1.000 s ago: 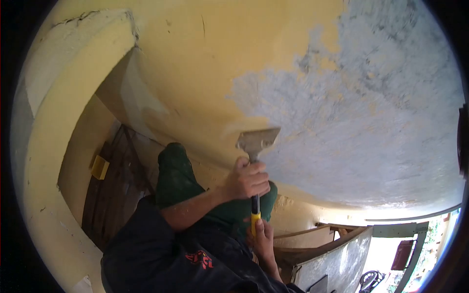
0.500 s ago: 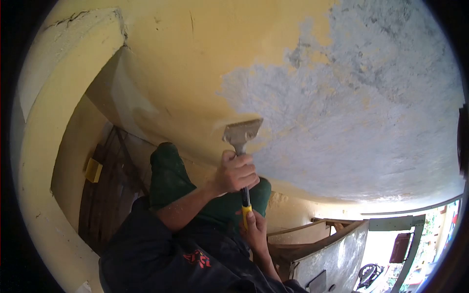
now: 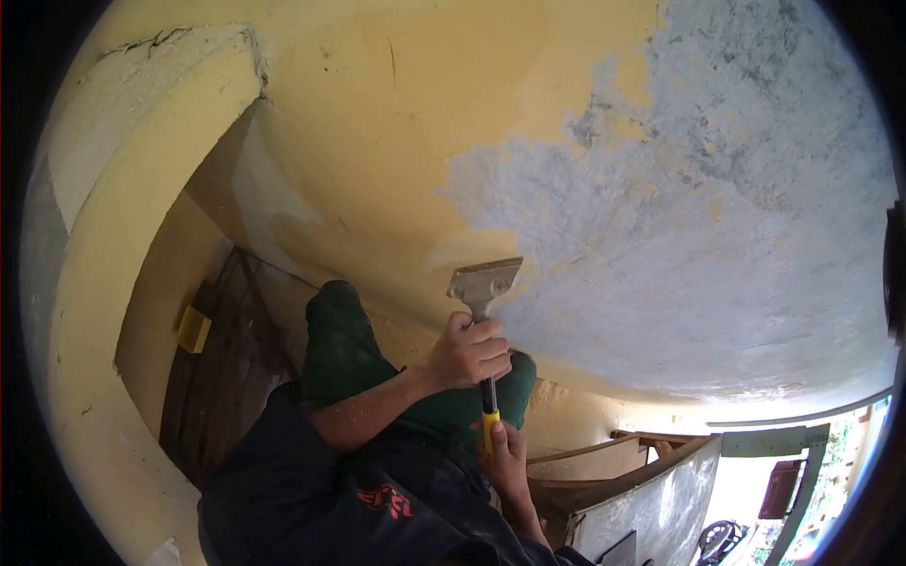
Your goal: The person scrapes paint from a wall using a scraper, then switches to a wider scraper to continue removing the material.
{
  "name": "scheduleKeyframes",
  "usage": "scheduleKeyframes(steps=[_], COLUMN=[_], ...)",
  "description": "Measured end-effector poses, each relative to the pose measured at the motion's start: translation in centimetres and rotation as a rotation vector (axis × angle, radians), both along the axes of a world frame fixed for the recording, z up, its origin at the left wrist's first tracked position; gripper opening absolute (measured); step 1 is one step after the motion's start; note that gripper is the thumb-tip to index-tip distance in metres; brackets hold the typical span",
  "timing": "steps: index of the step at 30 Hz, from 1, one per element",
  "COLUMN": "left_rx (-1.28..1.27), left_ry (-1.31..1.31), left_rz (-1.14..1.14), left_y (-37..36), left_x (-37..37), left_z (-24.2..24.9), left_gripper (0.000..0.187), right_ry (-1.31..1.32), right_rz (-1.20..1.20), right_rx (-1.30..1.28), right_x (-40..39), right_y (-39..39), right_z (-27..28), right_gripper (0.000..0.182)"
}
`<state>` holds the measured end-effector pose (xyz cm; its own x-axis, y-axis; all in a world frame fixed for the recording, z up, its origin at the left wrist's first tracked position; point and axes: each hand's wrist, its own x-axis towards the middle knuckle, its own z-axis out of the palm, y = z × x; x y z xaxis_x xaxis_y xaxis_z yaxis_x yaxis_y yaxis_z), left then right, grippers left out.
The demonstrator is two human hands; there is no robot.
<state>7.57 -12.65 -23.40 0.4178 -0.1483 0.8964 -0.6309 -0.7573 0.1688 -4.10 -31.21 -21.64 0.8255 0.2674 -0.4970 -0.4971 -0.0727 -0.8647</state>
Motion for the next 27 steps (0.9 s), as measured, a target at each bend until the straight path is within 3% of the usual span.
scheduleKeyframes(steps=[7,9,13,19,27], left_rx=[0.017,0.038,0.013,0.008,-0.010], left_ry=[0.000,0.027,-0.021,0.021,-0.051], left_rz=[-0.006,0.003,-0.006,-0.020,0.015], left_y=[0.6,0.0,0.8,0.8,1.9], left_x=[0.2,-0.8,0.6,-0.4,0.1], left_z=[0.8,-0.5,-0.2,0.3,2.4], left_gripper=[0.027,0.027,0.026,0.023,0.023], right_ry=[-0.152,0.017,-0.115,-0.014,-0.177], right_rz=[0.016,0.001,0.012,-0.008,0.062], right_rx=[-0.052,-0.015,-0.027,0.056,-0.024], right_x=[0.3,-0.5,0.4,-0.4,0.6], right_y=[1.2,-0.3,1.5,1.1,1.5], right_z=[0.9,0.0,-0.1,0.6,1.0], right_gripper=[0.050,0.050,0.047,0.048,0.051])
